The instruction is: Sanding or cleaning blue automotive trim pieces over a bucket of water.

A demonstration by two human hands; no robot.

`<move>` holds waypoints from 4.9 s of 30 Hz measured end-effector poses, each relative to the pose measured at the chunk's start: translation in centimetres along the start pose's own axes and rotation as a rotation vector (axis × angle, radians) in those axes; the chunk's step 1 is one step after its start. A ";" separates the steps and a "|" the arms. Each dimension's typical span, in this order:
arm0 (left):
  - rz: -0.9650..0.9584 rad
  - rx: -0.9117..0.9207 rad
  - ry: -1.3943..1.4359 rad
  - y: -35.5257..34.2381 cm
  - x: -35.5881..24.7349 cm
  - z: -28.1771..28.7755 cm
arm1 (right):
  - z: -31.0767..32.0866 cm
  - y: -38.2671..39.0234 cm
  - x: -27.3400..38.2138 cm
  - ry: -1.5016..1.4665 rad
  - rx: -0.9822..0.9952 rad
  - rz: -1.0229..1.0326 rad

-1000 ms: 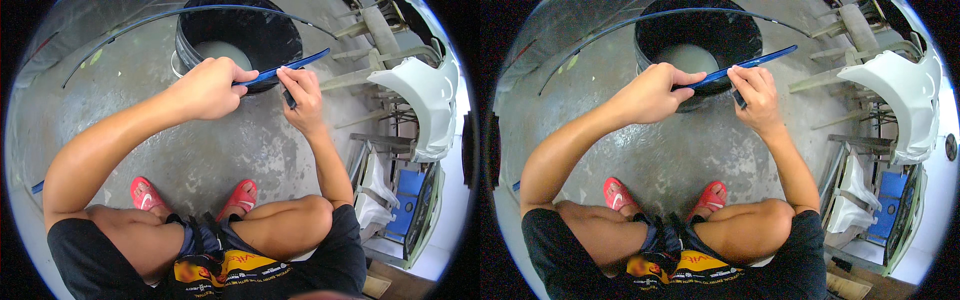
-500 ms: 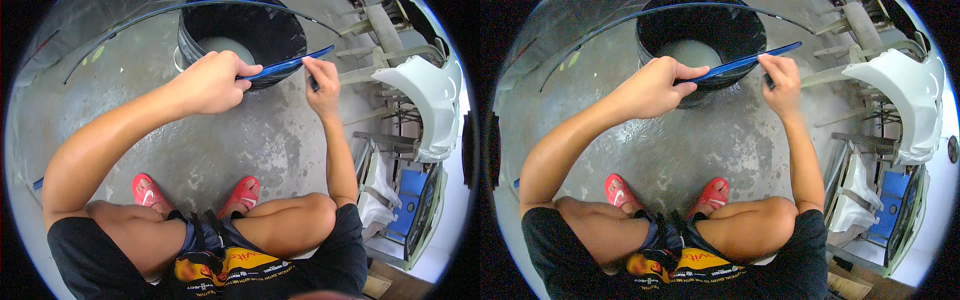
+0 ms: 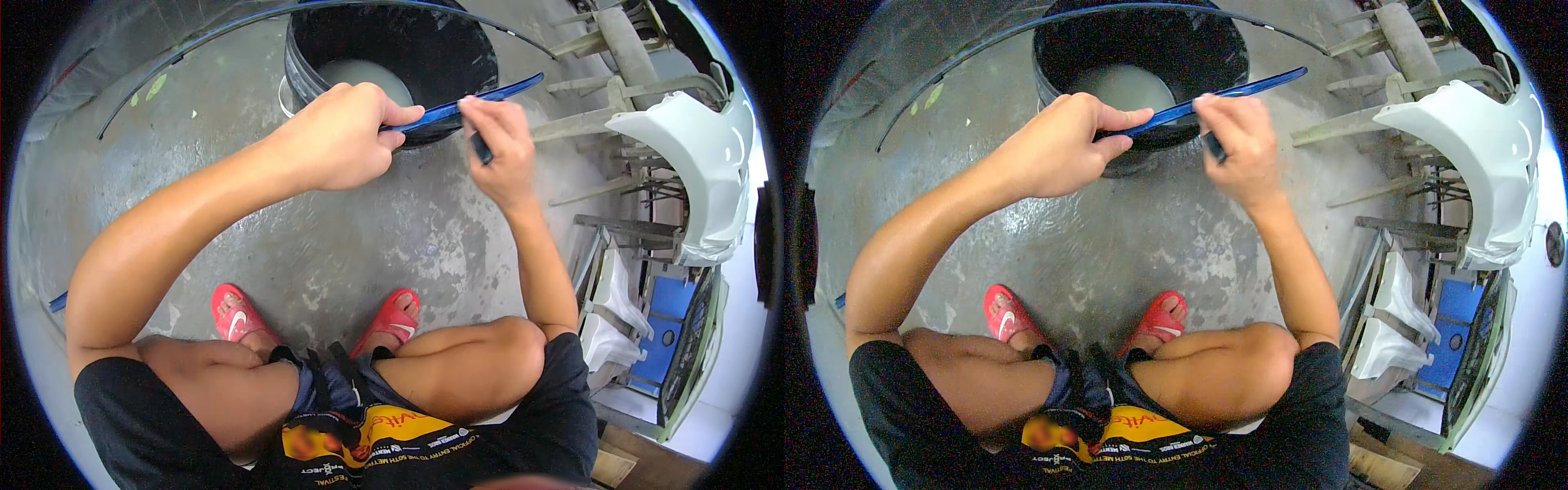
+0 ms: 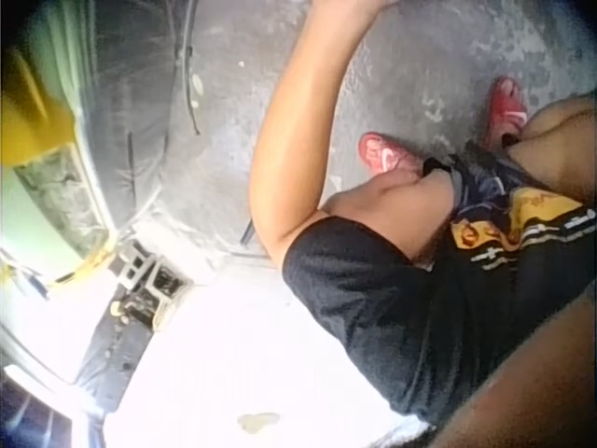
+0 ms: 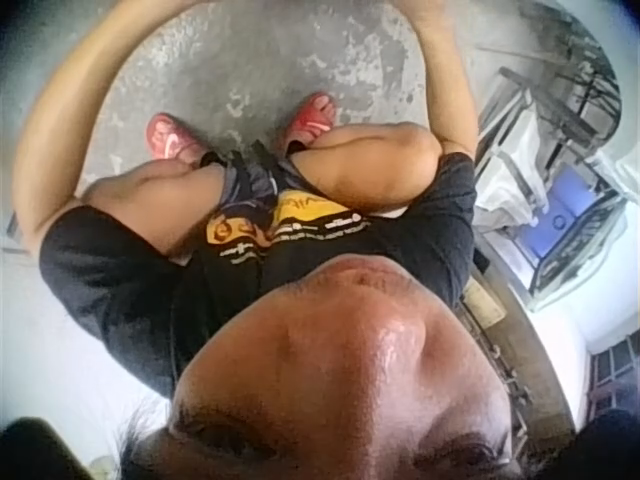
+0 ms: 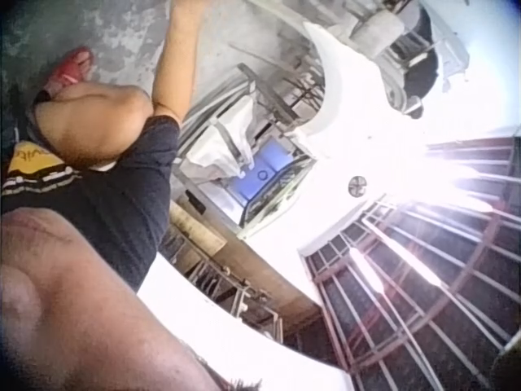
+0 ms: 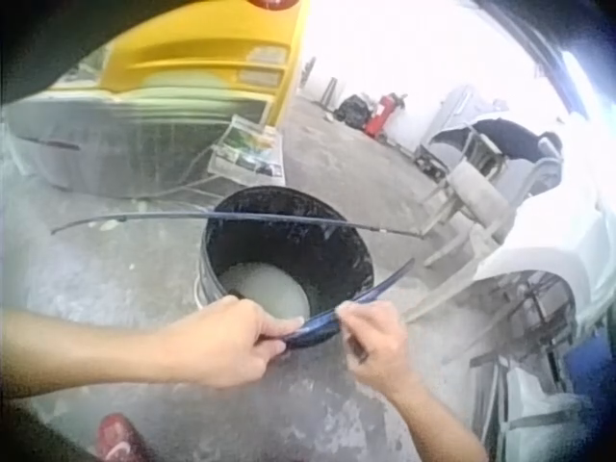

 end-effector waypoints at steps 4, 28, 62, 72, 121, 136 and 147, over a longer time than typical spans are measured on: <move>-0.018 0.003 -0.019 0.0 0.1 0.0 | -0.1 0.1 -0.4 0.011 -0.085 -0.088; -0.006 0.037 0.020 -0.4 0.3 0.3 | -0.4 0.5 -0.4 0.094 -0.212 -0.208; -0.064 0.010 0.057 -0.5 1.0 -0.2 | -0.6 -1.5 3.8 -0.004 -0.003 0.117; -0.082 -0.031 -0.008 -0.6 1.2 -0.5 | -0.7 -1.0 3.6 -0.024 -0.057 -0.006; 0.047 0.046 0.015 -0.2 -1.0 0.2 | -0.9 2.3 -6.3 0.121 -0.142 -0.180; -0.052 0.002 -0.001 -0.5 -0.1 -0.1 | -1.2 1.9 -3.5 0.010 -0.159 -0.004; 0.015 0.042 -0.013 -0.4 -1.2 0.5 | -0.6 0.6 0.1 -0.019 0.007 0.127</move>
Point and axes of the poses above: each hand's wrist, its own y-axis away from the middle knuckle, its own z-axis out of the back of the hand, x = y × z, the point moved 1 cm from there along -y, towards the middle knuckle, and after that the axes turned 7 degrees about y, right-handed, at the moved point
